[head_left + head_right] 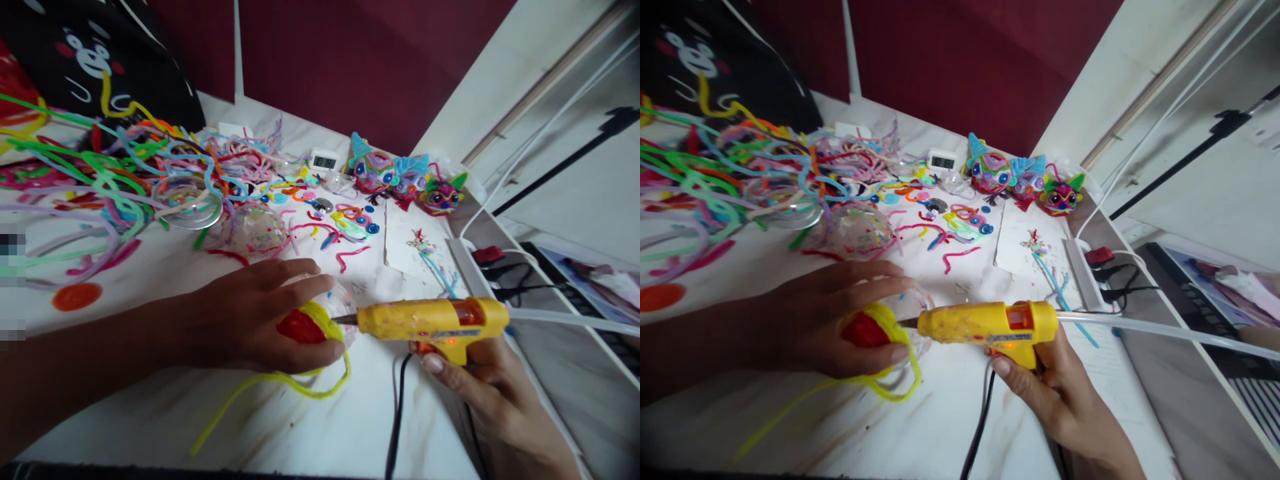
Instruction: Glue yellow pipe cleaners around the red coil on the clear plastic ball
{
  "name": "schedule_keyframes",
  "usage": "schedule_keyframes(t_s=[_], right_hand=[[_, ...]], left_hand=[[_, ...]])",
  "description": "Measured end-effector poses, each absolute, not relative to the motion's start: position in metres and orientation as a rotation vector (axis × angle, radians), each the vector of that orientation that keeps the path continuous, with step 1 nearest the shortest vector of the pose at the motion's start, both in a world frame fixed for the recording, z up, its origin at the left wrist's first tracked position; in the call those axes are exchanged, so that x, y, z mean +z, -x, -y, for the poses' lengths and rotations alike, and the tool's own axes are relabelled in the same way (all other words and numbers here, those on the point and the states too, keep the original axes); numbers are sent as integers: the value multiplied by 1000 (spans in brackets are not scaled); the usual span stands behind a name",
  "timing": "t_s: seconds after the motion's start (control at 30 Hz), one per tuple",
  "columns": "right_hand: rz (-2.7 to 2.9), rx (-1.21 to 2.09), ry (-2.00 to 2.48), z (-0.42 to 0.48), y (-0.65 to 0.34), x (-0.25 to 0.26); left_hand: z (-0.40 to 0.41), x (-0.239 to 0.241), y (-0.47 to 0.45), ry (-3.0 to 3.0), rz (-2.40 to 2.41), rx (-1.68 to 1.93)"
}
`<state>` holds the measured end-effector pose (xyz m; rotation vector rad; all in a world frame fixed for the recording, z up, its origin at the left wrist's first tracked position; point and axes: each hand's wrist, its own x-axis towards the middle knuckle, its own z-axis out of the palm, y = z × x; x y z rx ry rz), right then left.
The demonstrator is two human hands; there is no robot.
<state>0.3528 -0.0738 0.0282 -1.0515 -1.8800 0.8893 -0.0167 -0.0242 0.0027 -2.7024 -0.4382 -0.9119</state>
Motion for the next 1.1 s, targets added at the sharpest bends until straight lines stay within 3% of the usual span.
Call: schedule_keyframes(t_s=[0.7, 0.97, 1.1], right_hand=[[1791, 1029, 1013, 65, -361, 25], [1287, 976, 1312, 56, -353, 44], [1261, 1107, 1519, 42, -362, 51]], left_hand=[[24, -2, 17, 2713, 489, -923], [18, -8, 18, 2665, 491, -992], [15, -7, 24, 2709, 520, -916]])
